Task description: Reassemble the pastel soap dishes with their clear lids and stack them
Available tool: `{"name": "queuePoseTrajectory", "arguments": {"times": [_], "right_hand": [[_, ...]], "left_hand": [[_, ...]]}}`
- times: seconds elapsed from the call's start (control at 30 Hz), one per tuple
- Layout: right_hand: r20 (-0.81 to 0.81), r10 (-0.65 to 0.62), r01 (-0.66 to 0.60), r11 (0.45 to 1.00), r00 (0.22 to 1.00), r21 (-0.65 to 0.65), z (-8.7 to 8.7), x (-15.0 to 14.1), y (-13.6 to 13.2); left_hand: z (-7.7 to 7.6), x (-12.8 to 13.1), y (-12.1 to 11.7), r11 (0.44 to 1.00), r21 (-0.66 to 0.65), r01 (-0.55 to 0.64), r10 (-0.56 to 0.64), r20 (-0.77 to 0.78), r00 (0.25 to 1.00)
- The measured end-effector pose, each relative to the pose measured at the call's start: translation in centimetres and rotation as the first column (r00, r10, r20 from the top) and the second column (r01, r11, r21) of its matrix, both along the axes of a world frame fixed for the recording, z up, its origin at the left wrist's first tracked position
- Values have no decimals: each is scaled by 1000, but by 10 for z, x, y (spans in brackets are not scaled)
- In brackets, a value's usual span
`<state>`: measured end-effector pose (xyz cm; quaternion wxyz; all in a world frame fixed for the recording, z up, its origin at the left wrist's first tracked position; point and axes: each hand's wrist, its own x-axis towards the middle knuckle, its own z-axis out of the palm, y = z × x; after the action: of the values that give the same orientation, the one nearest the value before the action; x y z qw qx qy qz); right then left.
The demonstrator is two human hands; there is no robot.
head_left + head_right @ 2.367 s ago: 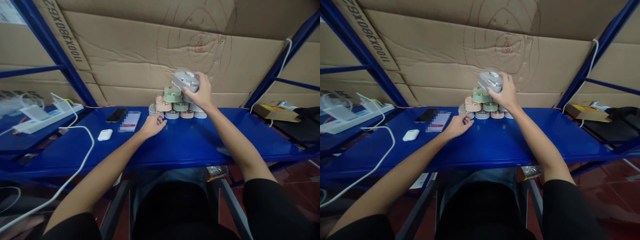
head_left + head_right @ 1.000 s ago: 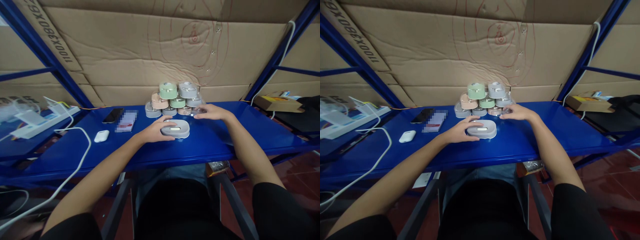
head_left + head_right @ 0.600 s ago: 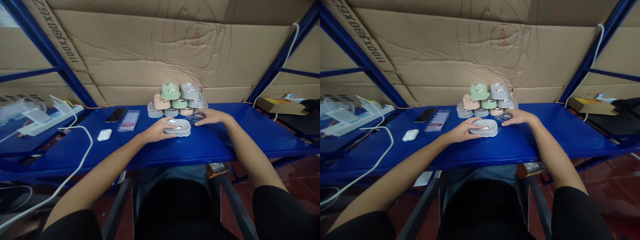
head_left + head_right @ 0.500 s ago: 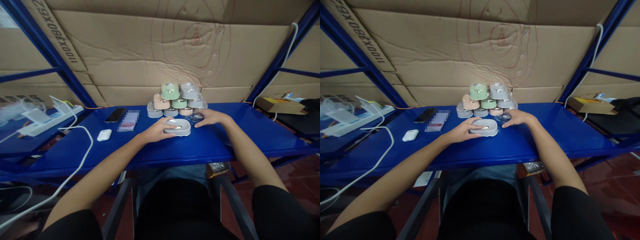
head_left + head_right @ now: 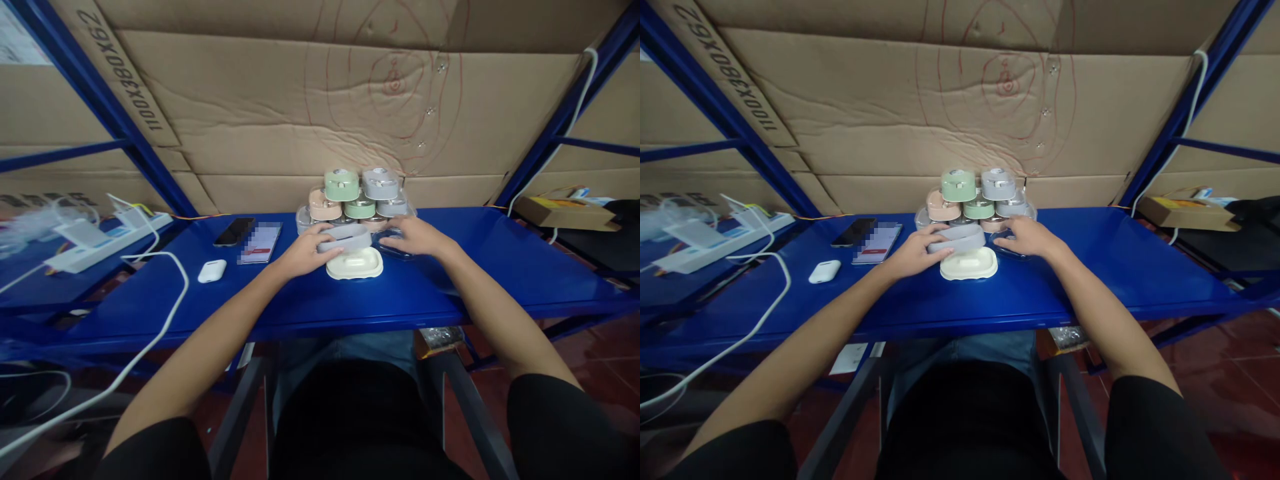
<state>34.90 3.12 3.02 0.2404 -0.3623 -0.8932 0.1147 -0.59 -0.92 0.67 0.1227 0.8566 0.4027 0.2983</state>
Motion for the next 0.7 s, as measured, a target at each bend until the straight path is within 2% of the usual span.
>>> {"name": "queuePoseTrajectory", "arguments": {"times": [0.07,0.13,0.23,0.37,0.6,0.7], "right_hand": [[1,59,-59,998,998,30,4,-14,-11],[-14,174,-174,985,985,8,3,-27,-20],[4,265,-265,963,964,-53,-4,-42,-26],[48,293,-286,950,955,-124,-8,-45,-27],[108,308,-274,929,945,-251,8,-31,-30],[104,318,-283,923,942,-260,12,-27,-31]], "left_hand": [[4,-6,3,997,24,-74,74,-6,997],[5,-12,6,991,25,-131,131,-20,991],[4,-15,9,990,9,-139,140,-41,989],[2,-15,12,993,-3,-119,119,-53,992],[0,-20,16,985,-6,-173,170,-148,974],[0,-22,16,988,-29,-155,145,-209,967]]}}
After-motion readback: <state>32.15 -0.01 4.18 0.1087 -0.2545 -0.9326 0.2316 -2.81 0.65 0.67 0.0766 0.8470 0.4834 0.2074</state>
